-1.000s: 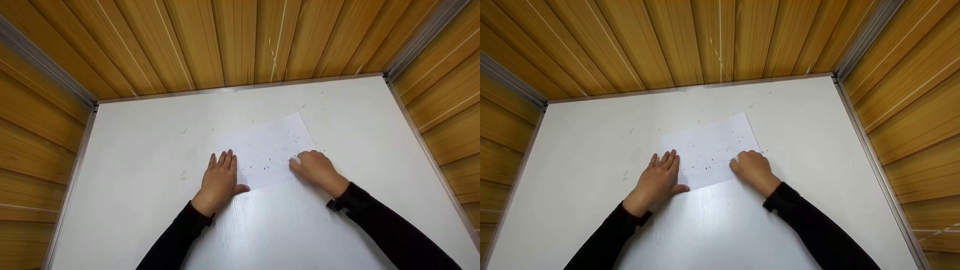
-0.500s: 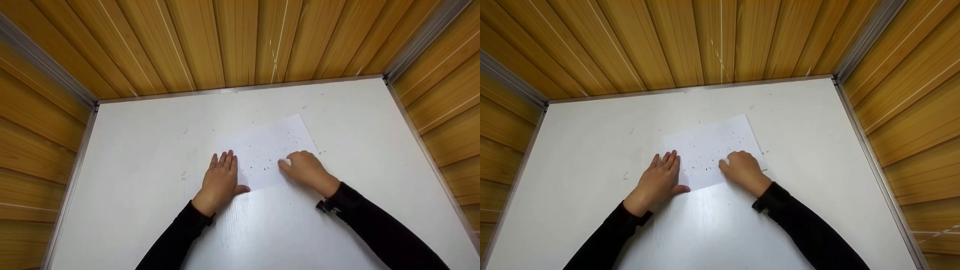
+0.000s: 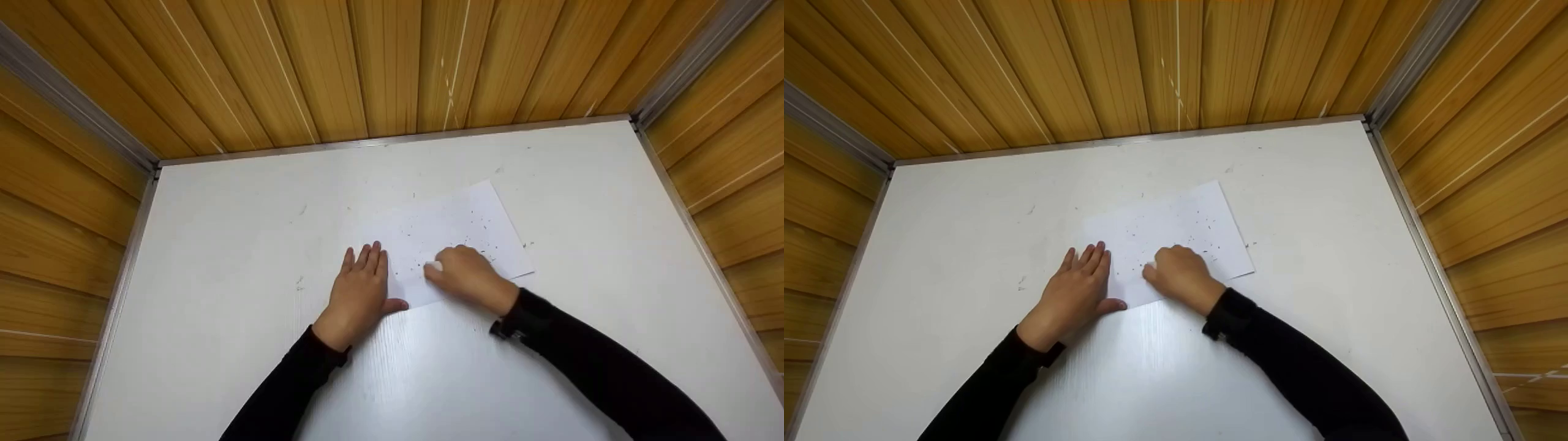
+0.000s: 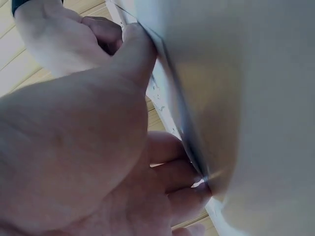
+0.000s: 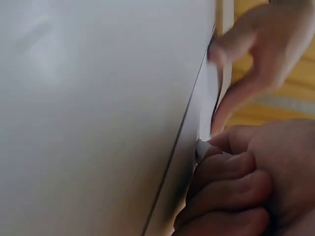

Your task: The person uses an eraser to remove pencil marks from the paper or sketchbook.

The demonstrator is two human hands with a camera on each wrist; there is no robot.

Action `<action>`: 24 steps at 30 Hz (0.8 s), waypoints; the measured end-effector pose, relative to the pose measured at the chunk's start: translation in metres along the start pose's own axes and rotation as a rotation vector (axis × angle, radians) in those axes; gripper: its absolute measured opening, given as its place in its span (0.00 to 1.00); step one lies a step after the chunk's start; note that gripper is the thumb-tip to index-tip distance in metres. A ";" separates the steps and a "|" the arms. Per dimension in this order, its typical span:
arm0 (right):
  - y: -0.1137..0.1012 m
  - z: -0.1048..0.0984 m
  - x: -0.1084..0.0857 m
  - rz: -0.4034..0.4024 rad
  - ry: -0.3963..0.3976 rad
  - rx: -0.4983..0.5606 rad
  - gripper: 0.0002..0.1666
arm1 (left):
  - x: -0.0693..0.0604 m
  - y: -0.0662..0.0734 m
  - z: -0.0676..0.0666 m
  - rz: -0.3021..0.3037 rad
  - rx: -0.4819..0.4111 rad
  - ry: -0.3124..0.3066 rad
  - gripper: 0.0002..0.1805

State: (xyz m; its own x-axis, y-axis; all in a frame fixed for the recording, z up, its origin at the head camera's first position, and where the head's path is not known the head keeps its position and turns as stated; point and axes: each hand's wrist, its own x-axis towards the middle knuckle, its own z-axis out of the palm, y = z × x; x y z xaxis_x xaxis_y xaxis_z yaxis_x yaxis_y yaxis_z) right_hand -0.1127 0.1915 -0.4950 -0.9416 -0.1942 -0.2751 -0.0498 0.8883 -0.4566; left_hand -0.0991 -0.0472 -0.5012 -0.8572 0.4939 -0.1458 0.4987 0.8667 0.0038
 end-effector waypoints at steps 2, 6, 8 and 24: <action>0.028 -0.017 -0.003 0.048 0.022 0.017 0.26 | 0.001 -0.001 -0.002 -0.009 0.000 -0.018 0.65; 0.081 -0.050 -0.014 0.176 0.059 0.003 0.27 | 0.000 -0.004 -0.002 -0.012 -0.009 -0.028 0.65; 0.098 -0.061 -0.018 0.213 0.051 -0.009 0.27 | -0.001 -0.006 -0.002 -0.016 -0.004 -0.027 0.65; -0.019 -0.008 0.003 0.001 -0.043 0.005 0.27 | -0.004 -0.003 0.001 -0.005 -0.016 0.016 0.65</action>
State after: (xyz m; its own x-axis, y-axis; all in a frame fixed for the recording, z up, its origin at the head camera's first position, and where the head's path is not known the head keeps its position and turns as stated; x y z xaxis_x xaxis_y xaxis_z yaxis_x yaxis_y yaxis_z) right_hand -0.1173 0.1775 -0.4805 -0.9266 -0.2108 -0.3114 -0.0468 0.8863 -0.4607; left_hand -0.0973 -0.0515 -0.5022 -0.8616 0.4908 -0.1295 0.4927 0.8700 0.0192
